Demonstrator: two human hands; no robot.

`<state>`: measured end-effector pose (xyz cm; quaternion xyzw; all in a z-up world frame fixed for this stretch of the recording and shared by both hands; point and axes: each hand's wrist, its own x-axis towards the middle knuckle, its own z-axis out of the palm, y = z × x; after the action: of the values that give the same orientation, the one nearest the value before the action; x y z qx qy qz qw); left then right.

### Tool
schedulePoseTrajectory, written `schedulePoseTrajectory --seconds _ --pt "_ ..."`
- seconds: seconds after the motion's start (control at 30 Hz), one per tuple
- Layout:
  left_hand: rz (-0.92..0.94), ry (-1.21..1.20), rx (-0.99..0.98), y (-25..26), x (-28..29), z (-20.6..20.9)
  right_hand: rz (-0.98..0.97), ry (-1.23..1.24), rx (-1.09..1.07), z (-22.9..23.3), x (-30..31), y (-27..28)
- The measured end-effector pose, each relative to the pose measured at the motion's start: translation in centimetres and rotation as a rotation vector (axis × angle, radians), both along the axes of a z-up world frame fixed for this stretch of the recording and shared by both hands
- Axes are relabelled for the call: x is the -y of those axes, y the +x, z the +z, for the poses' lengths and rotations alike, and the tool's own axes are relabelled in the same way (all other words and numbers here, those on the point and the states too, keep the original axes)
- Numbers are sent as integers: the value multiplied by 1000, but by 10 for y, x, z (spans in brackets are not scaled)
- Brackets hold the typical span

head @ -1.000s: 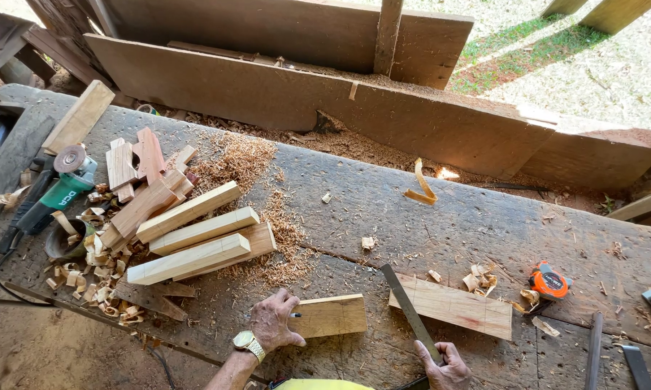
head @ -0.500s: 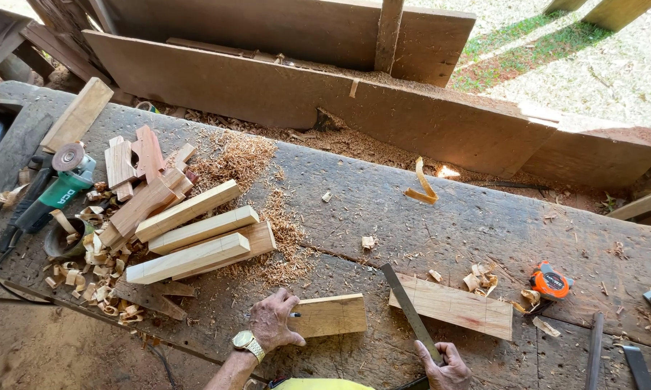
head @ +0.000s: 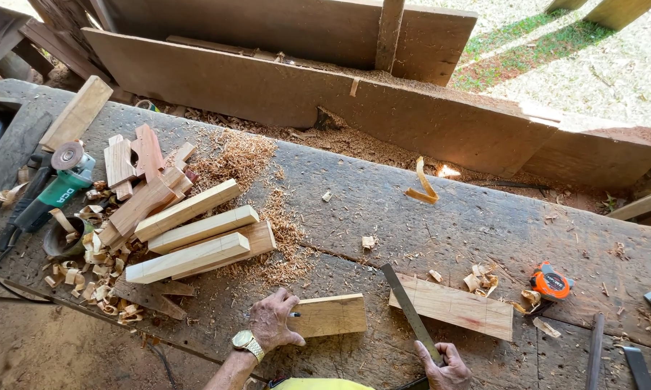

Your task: The person is measuring and marking wood pieces using a square and pencil on a workbench.

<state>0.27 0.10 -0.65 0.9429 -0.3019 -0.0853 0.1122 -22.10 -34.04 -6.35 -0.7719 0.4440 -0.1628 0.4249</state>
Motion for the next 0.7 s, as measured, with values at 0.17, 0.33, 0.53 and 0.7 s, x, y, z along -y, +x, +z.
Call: schedulePoseTrajectory --seconds 0.17,0.33,0.53,0.7 --pt "1 -7 -12 1 0 0 2 -31 -20 -3 1 0" --pt "1 -25 -34 1 0 3 11 -12 21 -4 2 0" --pt "-3 -12 -28 3 0 1 8 -18 28 -5 2 1" --pt "-8 -33 -15 3 0 0 15 -20 61 -7 2 1"
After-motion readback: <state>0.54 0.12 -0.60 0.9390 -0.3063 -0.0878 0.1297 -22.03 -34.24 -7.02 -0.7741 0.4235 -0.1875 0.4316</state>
